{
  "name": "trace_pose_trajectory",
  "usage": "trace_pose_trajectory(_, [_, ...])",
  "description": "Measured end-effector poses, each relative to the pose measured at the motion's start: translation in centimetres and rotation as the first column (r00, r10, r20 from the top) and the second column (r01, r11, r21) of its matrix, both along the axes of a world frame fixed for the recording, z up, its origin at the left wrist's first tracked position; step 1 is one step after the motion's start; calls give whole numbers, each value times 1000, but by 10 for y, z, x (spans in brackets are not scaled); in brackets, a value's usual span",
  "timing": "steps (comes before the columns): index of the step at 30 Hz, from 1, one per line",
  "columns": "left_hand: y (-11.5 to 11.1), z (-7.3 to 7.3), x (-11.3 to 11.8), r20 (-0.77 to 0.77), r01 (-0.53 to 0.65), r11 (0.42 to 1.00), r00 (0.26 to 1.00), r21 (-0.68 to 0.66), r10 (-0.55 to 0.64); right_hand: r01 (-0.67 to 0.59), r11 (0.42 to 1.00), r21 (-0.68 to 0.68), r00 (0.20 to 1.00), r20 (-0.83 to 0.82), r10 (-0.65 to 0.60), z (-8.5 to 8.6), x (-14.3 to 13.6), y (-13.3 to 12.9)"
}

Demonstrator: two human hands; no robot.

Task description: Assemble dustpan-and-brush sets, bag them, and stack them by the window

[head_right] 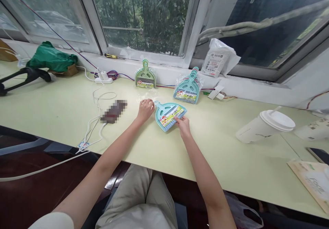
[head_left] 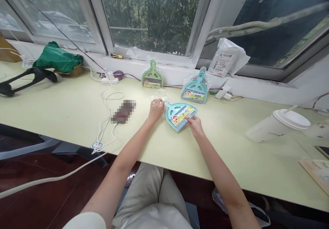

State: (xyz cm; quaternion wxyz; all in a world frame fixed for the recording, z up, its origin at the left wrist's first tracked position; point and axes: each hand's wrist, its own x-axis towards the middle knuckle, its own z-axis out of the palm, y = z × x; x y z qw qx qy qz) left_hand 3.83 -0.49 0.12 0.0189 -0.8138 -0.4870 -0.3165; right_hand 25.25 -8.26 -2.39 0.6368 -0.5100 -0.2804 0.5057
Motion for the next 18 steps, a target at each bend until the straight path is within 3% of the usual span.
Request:
trace_pose_trajectory(5, [-13, 6, 12, 124, 188, 980, 976, -57, -180, 28, 997, 67, 999, -34, -25, -2, -7, 0])
trace_pose_trajectory(8, [-23, 11, 18, 348, 142, 988, 931, -67, -110, 73, 992, 102, 994, -84, -65, -1, -9, 0])
trace_pose_trajectory(10, [-26, 13, 21, 555, -2, 997, 831, -75, 44, 91, 988, 128, 990, -114, -77, 1, -10, -1])
trace_pose_trajectory(12, [-22, 13, 22, 759, -97, 984, 626, -149, 177, 105, 983, 153, 987, -138, -84, 4, -11, -2])
trace_pose_trajectory(13, [-18, 12, 23, 836, -53, 975, 507, -214, 211, 104, 981, 163, 986, -146, -81, 5, -11, -2])
trace_pose_trajectory(15, [-9, 8, 24, 917, 237, 915, 313, -327, 247, 96, 981, 171, 986, -152, -70, 7, -12, -2])
trace_pose_trajectory(17, [-3, 4, 28, 940, 575, 744, 222, -339, 258, 80, 983, 165, 987, -151, -55, 7, -12, -2])
trace_pose_trajectory(18, [-2, 1, 30, 946, 684, 654, 206, -323, 251, 74, 984, 160, 987, -150, -50, 7, -12, -2])
